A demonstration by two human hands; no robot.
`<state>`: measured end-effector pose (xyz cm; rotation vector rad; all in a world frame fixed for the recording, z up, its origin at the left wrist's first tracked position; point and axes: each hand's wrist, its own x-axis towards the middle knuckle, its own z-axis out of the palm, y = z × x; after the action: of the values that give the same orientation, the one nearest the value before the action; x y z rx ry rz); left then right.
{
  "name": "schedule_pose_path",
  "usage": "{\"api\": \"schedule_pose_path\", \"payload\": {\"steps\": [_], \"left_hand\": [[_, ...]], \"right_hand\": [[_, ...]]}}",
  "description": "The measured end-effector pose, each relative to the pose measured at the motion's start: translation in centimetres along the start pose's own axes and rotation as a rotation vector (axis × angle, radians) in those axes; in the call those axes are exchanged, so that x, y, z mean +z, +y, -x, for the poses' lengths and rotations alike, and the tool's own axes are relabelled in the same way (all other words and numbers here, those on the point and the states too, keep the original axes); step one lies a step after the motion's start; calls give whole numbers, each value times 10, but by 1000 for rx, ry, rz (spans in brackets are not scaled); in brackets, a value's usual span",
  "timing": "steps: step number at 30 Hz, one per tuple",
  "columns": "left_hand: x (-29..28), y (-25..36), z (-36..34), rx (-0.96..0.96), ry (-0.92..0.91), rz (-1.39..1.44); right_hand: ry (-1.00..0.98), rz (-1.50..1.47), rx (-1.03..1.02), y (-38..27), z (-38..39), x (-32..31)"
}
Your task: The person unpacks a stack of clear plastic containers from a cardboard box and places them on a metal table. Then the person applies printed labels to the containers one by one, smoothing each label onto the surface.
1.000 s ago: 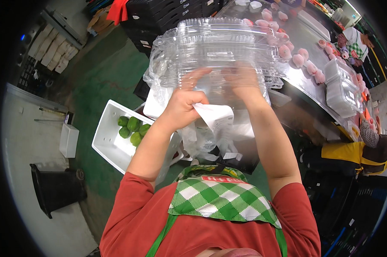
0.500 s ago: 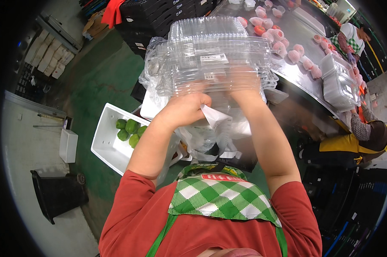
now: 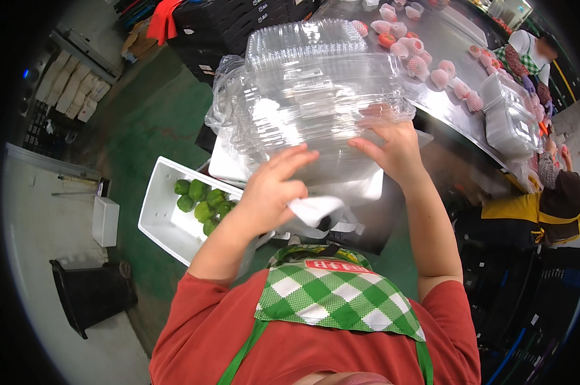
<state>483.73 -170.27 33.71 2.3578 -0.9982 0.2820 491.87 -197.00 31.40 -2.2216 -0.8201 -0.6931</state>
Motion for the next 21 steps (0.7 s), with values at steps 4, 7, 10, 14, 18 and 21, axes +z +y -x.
{"api": "schedule_pose_path", "payload": {"steps": [4,7,10,14,18,21], "left_hand": [[20,7,13,-29,20,-11],[27,7,5,-46,80,-129],[31,7,5,-77,92,-130],[32,10,8,-13,194,-152],[34,9,6,-18,239,-237],[36,9,7,-34,223,-243]], "right_hand": [[124,-13,6,-2,-11,3],[98,-8,84,-4,-12,2],[106,34,112,-8,-14,2],[106,9,130,-11,-15,2],[86,1,163,-12,-14,2],[74,19,158,-14,-15,1]]}}
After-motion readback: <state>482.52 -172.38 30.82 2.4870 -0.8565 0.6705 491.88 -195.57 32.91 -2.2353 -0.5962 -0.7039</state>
